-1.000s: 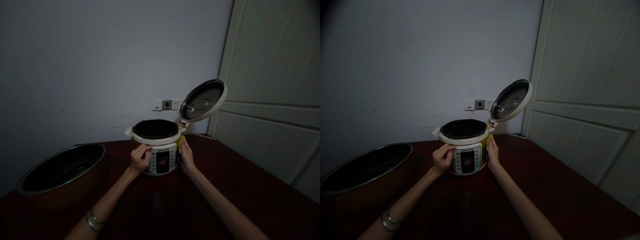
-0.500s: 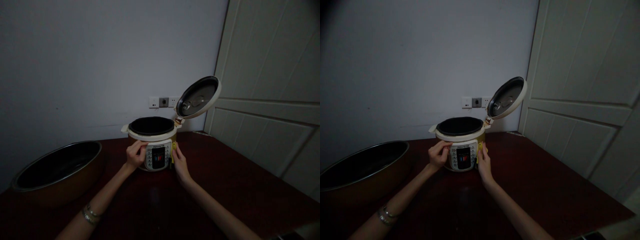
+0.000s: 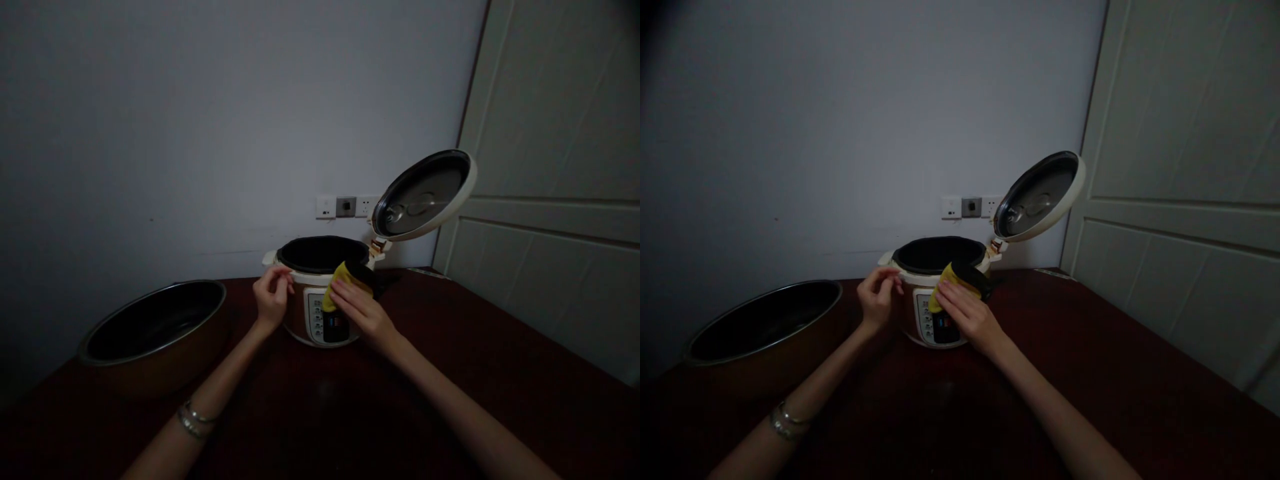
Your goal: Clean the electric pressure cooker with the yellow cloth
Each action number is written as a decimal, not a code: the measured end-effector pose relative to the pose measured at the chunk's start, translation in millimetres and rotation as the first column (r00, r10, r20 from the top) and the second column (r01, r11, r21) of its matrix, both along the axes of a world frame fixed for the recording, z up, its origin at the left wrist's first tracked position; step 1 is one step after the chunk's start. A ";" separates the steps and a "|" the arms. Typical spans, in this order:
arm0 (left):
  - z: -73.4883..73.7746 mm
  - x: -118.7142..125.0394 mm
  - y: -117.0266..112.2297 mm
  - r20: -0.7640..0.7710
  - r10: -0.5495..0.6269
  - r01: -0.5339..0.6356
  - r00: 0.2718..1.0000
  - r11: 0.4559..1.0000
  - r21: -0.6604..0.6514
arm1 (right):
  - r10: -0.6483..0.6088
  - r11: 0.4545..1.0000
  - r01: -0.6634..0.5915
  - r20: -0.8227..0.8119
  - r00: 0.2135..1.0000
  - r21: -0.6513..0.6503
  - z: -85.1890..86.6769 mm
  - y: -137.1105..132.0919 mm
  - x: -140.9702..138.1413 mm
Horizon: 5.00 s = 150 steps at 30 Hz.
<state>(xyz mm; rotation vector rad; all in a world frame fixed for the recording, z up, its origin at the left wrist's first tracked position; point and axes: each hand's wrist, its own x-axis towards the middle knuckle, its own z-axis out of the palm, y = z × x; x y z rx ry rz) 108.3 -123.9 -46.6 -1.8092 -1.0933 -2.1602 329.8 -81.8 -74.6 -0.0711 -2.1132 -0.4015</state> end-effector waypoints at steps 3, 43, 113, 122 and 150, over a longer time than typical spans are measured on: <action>6.9 -12.6 2.3 -0.054 0.202 -0.197 0.978 0.977 0.083 | -0.050 0.994 0.038 0.106 0.993 0.107 15.4 -14.1 -26.2; 3.1 -5.6 -5.5 -0.476 0.247 -0.086 0.844 0.938 0.335 | -0.242 0.940 0.191 0.158 0.957 0.282 -17.7 -12.5 9.7; -8.9 9.3 7.3 -0.453 0.134 -0.061 0.881 0.983 0.172 | -0.165 0.977 0.128 -0.229 0.959 -0.169 -1.5 9.3 19.1; 6.2 9.5 -10.4 -0.436 0.037 -0.064 0.899 0.997 -0.047 | -0.147 0.988 0.132 0.225 0.963 0.082 -59.3 -11.7 20.7; -29.9 32.5 -39.5 -0.881 0.472 -0.332 0.041 0.838 0.434 | -0.066 0.927 0.075 0.037 0.997 -0.369 36.0 38.7 41.8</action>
